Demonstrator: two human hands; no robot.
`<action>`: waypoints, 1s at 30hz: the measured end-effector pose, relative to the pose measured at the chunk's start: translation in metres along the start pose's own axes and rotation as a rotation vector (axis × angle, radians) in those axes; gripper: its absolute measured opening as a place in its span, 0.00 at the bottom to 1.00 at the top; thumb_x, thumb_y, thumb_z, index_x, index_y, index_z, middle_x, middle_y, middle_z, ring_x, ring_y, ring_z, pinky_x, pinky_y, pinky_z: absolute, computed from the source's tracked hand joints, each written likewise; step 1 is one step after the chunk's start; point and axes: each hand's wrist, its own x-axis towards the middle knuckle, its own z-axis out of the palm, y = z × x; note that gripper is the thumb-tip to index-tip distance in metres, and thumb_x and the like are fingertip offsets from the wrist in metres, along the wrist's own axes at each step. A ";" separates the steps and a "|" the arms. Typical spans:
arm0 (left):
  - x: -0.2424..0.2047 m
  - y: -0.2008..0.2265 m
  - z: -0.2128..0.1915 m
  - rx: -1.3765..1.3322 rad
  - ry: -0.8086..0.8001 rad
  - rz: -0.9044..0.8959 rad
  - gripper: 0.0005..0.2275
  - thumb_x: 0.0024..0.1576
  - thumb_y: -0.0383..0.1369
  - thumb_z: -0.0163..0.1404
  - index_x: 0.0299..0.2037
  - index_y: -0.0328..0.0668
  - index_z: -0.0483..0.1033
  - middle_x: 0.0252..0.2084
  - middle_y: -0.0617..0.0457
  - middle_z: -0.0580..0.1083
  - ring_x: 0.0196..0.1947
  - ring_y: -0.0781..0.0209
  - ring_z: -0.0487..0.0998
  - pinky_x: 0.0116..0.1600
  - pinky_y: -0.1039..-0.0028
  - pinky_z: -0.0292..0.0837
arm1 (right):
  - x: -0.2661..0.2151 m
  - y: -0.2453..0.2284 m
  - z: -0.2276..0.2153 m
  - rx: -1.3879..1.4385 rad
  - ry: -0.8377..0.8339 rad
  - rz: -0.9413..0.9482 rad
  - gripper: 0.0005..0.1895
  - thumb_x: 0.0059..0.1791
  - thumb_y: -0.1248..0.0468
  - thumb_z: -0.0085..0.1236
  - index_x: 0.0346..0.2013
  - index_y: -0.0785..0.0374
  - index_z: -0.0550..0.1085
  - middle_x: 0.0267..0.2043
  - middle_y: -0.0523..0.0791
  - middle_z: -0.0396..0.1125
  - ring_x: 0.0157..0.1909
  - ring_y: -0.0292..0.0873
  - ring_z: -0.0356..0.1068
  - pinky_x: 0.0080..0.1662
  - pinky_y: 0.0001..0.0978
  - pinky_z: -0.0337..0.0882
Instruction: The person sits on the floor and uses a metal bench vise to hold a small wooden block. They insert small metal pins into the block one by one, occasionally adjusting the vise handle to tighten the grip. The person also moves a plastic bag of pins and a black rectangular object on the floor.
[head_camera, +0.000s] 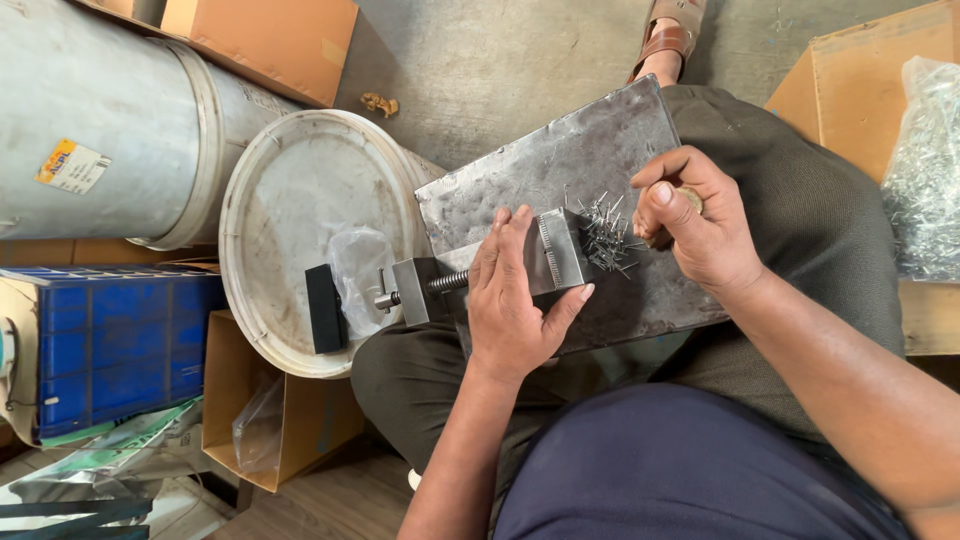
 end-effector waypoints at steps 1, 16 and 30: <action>0.000 0.001 0.000 0.006 -0.005 -0.008 0.39 0.60 0.50 0.57 0.71 0.23 0.56 0.69 0.38 0.67 0.73 0.36 0.66 0.76 0.54 0.58 | 0.001 -0.002 0.001 -0.014 -0.002 0.001 0.17 0.60 0.53 0.53 0.47 0.66 0.69 0.30 0.43 0.64 0.34 0.35 0.64 0.43 0.30 0.70; -0.005 0.003 0.005 0.040 -0.004 -0.077 0.47 0.55 0.51 0.60 0.71 0.19 0.49 0.73 0.28 0.60 0.75 0.31 0.59 0.78 0.49 0.48 | 0.067 -0.055 0.094 -0.103 -0.380 -0.121 0.22 0.64 0.55 0.41 0.30 0.64 0.65 0.27 0.41 0.62 0.29 0.33 0.60 0.35 0.28 0.65; -0.010 -0.006 0.014 -0.016 0.084 -0.059 0.45 0.54 0.48 0.64 0.70 0.20 0.51 0.70 0.27 0.61 0.73 0.32 0.63 0.76 0.50 0.52 | 0.066 -0.047 0.098 -0.349 -0.413 -0.082 0.21 0.62 0.56 0.47 0.27 0.62 0.66 0.25 0.39 0.62 0.28 0.31 0.58 0.32 0.27 0.62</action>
